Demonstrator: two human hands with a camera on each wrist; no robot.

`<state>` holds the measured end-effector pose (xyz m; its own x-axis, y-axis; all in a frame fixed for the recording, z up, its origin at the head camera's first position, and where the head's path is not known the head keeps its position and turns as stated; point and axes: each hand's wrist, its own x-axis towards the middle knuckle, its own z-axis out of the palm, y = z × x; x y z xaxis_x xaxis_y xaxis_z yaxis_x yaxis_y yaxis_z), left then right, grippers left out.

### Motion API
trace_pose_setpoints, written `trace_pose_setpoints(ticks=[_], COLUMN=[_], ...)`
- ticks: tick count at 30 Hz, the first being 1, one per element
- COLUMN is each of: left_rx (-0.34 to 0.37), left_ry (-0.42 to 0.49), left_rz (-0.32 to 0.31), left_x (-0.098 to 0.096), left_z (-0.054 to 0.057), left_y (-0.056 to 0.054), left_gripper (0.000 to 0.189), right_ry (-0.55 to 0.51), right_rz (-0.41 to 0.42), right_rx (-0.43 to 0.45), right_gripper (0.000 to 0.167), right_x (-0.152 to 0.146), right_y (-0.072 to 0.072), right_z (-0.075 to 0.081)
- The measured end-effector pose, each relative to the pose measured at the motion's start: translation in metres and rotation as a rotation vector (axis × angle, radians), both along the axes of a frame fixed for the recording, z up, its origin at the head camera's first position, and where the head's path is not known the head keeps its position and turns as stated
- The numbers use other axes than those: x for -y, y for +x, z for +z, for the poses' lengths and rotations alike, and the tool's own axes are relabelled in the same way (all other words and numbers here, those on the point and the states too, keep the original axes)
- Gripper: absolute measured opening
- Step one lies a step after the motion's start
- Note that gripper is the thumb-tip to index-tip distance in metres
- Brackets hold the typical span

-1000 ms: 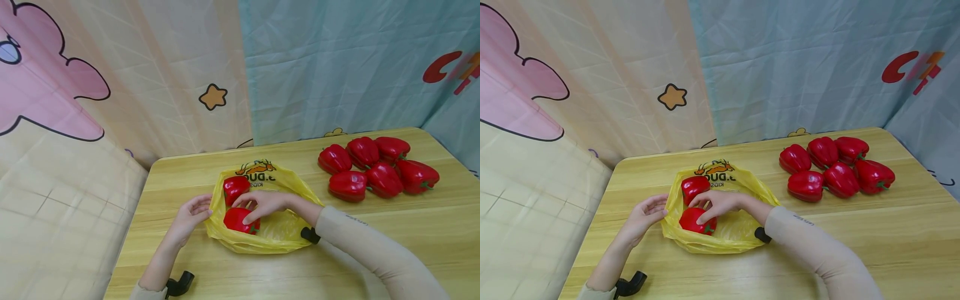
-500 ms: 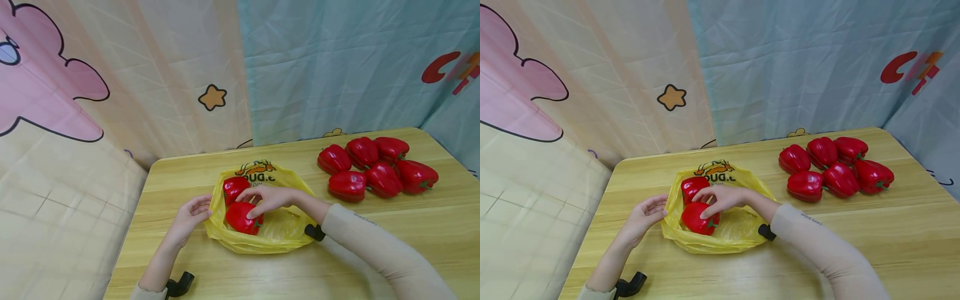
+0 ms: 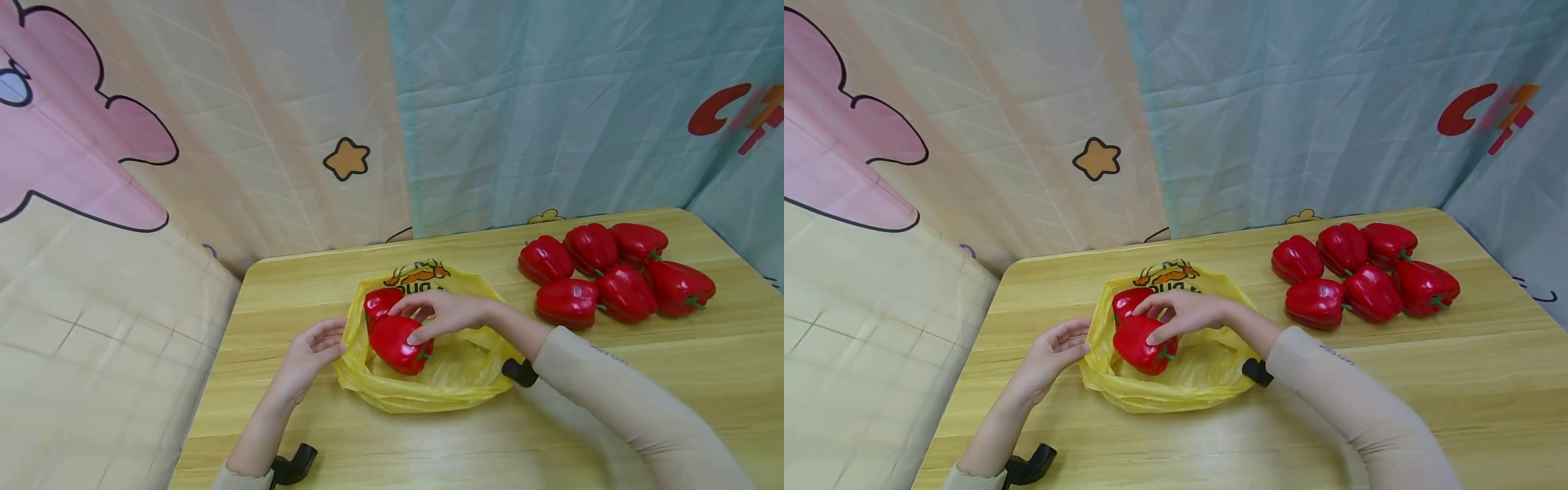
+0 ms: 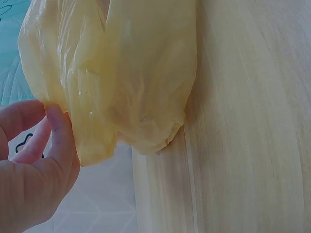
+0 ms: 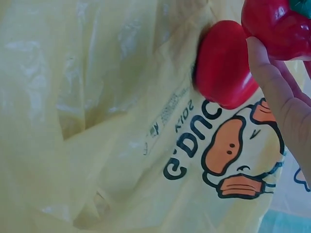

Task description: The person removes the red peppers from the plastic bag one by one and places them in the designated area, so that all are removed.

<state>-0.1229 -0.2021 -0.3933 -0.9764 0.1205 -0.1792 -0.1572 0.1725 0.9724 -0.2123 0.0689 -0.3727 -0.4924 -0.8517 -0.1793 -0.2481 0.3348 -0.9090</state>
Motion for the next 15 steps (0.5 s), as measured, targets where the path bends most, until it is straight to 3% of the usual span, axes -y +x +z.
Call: trace_pose_setpoints(ticks=[15], left_rx=[0.006], left_ry=[0.008], left_rz=[0.001], left_x=[-0.001], left_z=[0.000], left_y=[0.000], left_gripper=[0.045], right_ry=[-0.033], right_rz=[-0.028], right_rx=[0.007], right_gripper=[0.054], right_x=[-0.010], right_y=[-0.007], right_z=[0.018])
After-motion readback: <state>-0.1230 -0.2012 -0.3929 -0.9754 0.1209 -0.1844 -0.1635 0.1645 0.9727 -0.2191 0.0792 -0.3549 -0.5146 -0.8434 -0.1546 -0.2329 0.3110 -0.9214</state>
